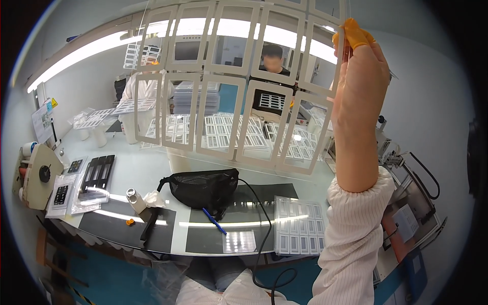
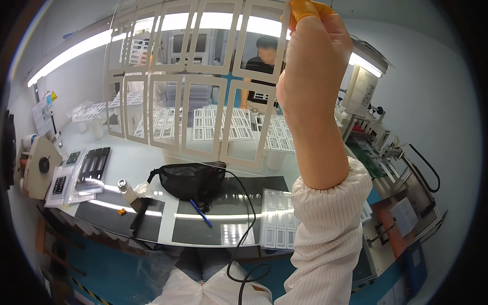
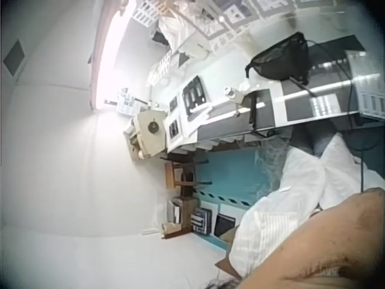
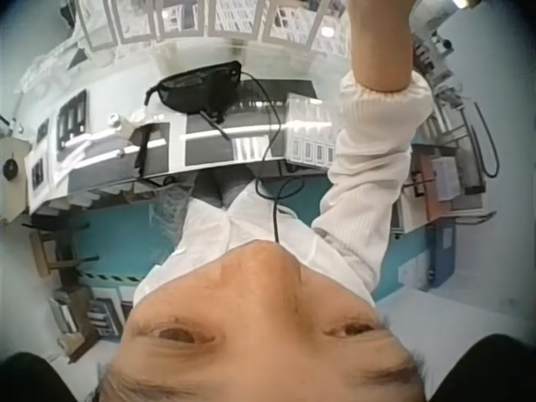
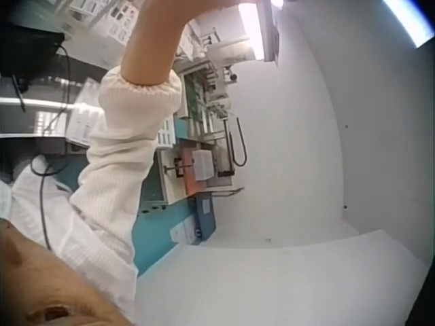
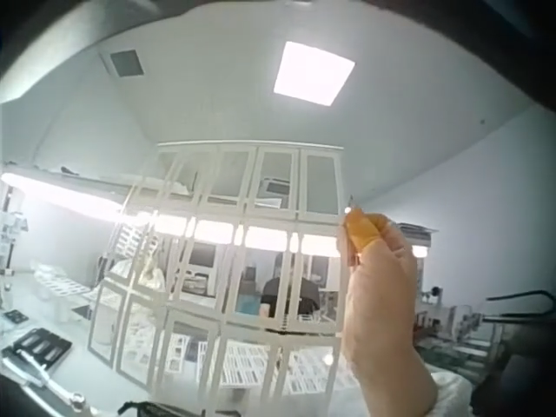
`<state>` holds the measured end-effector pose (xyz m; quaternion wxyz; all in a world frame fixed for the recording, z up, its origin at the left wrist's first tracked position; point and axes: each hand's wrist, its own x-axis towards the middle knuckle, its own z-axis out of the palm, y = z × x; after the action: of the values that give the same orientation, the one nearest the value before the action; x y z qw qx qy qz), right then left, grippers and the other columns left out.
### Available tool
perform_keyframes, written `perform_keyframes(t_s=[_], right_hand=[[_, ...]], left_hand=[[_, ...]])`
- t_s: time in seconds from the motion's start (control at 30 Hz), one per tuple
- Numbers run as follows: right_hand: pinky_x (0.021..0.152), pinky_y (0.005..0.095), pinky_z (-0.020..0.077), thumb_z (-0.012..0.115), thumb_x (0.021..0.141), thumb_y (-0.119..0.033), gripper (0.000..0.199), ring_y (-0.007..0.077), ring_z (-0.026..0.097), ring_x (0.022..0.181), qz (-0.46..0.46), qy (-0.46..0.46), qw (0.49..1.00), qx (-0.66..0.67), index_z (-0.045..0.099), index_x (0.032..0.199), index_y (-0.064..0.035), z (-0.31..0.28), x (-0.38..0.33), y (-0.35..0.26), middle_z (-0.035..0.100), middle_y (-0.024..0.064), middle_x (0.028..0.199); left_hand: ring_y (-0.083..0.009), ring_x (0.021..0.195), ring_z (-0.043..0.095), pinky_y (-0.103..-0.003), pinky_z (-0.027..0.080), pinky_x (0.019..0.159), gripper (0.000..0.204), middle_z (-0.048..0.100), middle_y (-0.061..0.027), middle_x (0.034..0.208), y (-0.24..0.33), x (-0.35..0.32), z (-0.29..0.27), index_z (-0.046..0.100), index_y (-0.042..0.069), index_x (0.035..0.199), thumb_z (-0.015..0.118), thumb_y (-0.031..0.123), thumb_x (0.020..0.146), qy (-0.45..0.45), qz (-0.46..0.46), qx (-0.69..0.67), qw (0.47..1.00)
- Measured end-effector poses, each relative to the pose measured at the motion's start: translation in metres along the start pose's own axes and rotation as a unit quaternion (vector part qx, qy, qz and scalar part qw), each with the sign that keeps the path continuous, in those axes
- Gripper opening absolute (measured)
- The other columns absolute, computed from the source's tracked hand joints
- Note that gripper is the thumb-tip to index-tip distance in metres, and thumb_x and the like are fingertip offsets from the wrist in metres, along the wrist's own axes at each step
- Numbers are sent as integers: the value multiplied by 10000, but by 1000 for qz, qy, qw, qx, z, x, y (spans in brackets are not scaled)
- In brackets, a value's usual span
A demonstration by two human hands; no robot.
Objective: Cleaning rectangular frames or grids using a spray bottle and a cloth.
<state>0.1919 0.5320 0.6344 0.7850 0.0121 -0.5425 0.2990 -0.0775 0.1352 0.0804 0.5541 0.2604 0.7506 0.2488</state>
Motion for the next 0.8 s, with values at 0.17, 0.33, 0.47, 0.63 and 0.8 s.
perform_keyframes(t_s=[0.17, 0.33, 0.47, 0.63, 0.8], right_hand=[[868, 215, 385, 421, 795, -42, 276, 131, 496, 853, 31, -7, 999, -19, 496, 1041, 59, -8, 8, -2, 500, 77, 860], [855, 220, 376, 410, 797, -43, 264, 112, 484, 827, 46, 19, 997, -53, 499, 1024, 56, -3, 0, -4, 499, 66, 851], [875, 220, 363, 415, 795, -43, 275, 118, 483, 849, 33, 6, 999, -17, 493, 1039, 57, -12, 1, 6, 494, 72, 883], [857, 214, 361, 435, 804, -65, 258, 115, 479, 840, 33, -11, 999, 42, 505, 1026, 46, -1, -6, -5, 494, 67, 882], [782, 187, 394, 436, 749, 17, 234, 97, 494, 778, 61, -8, 997, 39, 540, 955, 53, -14, -2, -4, 522, 56, 856]], left_hand=[[-266, 694, 493, -344, 390, 618, 336, 521, -114, 769, 14, -4, 19, 561, 90, 791, 452, 408, 804, 19, 31, 129, 991], [-297, 761, 539, -361, 423, 670, 319, 569, -141, 831, 34, -9, 35, 599, 80, 847, 473, 369, 798, 34, 58, 264, 962], [-321, 814, 576, -376, 450, 712, 315, 608, -161, 881, 58, -11, 43, 629, 72, 892, 490, 337, 794, 31, 79, 381, 921], [-338, 773, 563, -378, 454, 681, 207, 603, -184, 815, 195, -65, 28, 609, -8, 847, 562, 175, 762, 230, 194, 297, 906], [-264, 646, 554, -271, 459, 613, 160, 575, -167, 782, 301, -99, 7, 583, -50, 845, 616, -21, 691, 334, 429, 143, 827]])
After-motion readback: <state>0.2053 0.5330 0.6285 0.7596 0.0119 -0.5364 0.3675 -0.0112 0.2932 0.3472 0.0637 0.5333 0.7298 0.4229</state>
